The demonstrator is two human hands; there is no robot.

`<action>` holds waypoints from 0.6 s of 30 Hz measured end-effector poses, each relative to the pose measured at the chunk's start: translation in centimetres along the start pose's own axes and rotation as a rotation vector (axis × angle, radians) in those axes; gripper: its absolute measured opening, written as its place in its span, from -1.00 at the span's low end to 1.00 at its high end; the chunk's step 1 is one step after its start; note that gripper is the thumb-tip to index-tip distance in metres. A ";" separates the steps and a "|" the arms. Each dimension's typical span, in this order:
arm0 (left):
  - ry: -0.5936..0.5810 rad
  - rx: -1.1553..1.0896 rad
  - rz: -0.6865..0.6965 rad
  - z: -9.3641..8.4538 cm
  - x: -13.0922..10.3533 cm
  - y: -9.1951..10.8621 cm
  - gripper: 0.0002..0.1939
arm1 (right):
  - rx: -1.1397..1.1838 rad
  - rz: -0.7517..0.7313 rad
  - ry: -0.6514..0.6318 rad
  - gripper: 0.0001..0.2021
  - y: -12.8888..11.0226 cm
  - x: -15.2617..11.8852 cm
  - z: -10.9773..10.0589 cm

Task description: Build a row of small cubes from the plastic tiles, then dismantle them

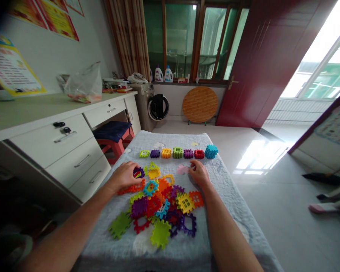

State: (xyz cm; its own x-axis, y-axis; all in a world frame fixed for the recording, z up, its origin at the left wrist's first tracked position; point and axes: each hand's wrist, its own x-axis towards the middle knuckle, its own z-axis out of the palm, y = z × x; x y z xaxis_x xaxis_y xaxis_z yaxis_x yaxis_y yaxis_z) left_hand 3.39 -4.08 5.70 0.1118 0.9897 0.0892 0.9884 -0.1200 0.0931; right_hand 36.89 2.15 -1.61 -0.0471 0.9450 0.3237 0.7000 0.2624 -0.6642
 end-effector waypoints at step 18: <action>-0.012 -0.053 0.135 1.3 14.0 1.3 -0.49 | 0.031 -0.005 -0.003 -0.67 0.3 -0.1 0.1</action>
State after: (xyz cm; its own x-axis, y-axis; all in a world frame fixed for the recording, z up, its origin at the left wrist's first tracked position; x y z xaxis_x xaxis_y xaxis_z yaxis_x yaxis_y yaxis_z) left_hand 6.42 9.71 5.76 0.2447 0.9652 0.0926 0.9576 -0.2556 0.1329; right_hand 36.99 2.16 -1.91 -0.0524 0.9442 0.3251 0.6772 0.2729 -0.6833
